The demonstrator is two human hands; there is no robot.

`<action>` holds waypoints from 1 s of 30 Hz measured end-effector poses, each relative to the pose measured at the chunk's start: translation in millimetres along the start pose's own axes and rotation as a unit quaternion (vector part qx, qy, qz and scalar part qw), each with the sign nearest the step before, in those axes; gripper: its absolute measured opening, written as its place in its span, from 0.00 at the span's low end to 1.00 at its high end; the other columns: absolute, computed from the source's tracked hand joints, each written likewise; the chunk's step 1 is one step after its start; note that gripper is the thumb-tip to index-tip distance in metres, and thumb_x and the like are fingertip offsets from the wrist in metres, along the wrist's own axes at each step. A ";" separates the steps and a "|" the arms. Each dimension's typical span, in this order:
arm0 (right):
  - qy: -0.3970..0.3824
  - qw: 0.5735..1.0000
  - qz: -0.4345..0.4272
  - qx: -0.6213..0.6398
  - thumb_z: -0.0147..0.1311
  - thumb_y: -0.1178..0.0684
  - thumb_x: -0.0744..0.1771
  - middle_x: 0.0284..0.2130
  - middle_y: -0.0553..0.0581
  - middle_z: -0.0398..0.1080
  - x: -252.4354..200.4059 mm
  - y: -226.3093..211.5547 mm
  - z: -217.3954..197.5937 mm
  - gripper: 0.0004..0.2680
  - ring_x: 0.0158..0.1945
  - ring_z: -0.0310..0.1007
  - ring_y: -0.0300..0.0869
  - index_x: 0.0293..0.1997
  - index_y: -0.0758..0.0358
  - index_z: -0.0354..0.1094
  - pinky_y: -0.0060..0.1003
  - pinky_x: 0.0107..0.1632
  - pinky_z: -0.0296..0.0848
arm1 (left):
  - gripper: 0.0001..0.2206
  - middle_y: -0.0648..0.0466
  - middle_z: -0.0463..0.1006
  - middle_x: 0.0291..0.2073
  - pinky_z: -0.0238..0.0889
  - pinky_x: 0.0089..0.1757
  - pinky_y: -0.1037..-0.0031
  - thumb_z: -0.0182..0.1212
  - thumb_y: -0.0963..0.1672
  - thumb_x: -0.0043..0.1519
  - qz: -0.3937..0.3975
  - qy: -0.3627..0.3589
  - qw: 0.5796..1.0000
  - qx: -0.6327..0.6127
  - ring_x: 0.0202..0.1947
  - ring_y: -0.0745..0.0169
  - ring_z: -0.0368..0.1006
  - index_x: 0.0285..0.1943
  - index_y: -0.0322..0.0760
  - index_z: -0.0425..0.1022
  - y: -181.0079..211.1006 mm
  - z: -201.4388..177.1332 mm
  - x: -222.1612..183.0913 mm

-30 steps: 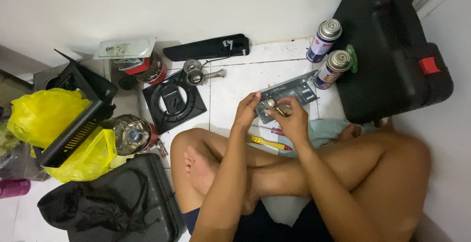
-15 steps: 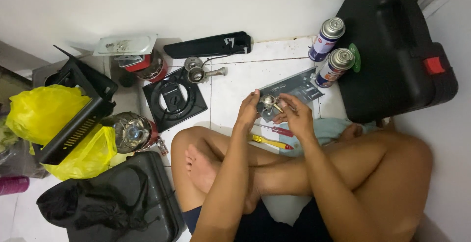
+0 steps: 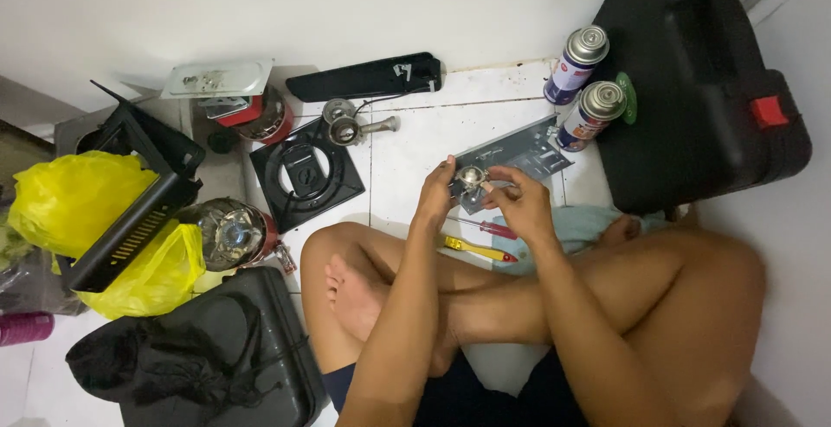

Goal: Inspecting and adjusting a metal component assembly using a screwdriver while sitting on the floor.

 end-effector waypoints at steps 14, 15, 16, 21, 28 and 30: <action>-0.044 0.999 0.006 -0.013 0.61 0.62 0.65 0.50 0.74 0.73 2.0 -6.8 -0.5 0.16 0.44 0.79 0.56 0.60 0.68 0.70 0.48 0.43 0.81 | 0.35 0.28 0.63 0.65 0.65 0.56 0.52 0.51 0.59 0.66 -0.005 0.009 1.000 -0.003 0.65 0.27 0.61 0.71 0.29 0.63 9.4 -2.7 -7.2; -0.054 0.998 0.010 -0.035 0.64 0.60 0.64 0.52 0.72 0.73 3.8 -1.3 0.0 0.19 0.44 0.79 0.54 0.63 0.65 0.69 0.46 0.43 0.81 | 0.35 0.28 0.63 0.65 0.66 0.56 0.53 0.52 0.60 0.65 -0.007 0.012 1.000 0.003 0.65 0.28 0.61 0.71 0.29 0.63 11.5 -1.9 -9.0; -0.054 0.998 0.010 -0.035 0.64 0.60 0.64 0.52 0.72 0.73 3.8 -0.9 -0.5 0.19 0.44 0.79 0.54 0.63 0.65 0.69 0.46 0.43 0.81 | 0.35 0.28 0.63 0.65 0.66 0.56 0.53 0.52 0.60 0.65 -0.007 0.012 1.000 0.003 0.65 0.28 0.61 0.71 0.29 0.63 8.1 -2.7 -7.0; -0.063 0.993 -0.023 -0.100 0.68 0.59 0.61 0.49 0.69 0.76 6.8 4.8 4.0 0.23 0.41 0.80 0.54 0.63 0.60 0.70 0.44 0.41 0.80 | 0.35 0.29 0.63 0.65 0.66 0.56 0.54 0.54 0.60 0.65 -0.005 0.011 1.000 0.004 0.65 0.28 0.62 0.70 0.30 0.64 4.0 -4.4 -3.1; -0.042 0.993 -0.023 -0.108 0.70 0.56 0.61 0.45 0.65 0.78 5.3 1.8 3.0 0.20 0.36 0.79 0.49 0.60 0.56 0.73 0.42 0.38 0.77 | 0.37 0.28 0.65 0.64 0.68 0.54 0.55 0.50 0.61 0.66 -0.010 0.010 1.000 -0.023 0.62 0.29 0.66 0.70 0.26 0.64 -7.4 -6.9 7.3; -0.032 0.996 -0.015 -0.084 0.69 0.58 0.62 0.43 0.64 0.79 3.8 0.4 2.4 0.19 0.33 0.78 0.46 0.59 0.57 0.74 0.40 0.36 0.76 | 0.37 0.30 0.67 0.63 0.69 0.53 0.56 0.49 0.62 0.66 -0.007 0.005 1.000 -0.020 0.59 0.32 0.69 0.69 0.27 0.65 -13.0 -9.7 13.2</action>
Point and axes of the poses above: each hand's wrist, its own x-axis towards the middle knuckle, its own z-axis out of the palm, y = z × x, the point moved 3 cm from there along x, towards the middle knuckle
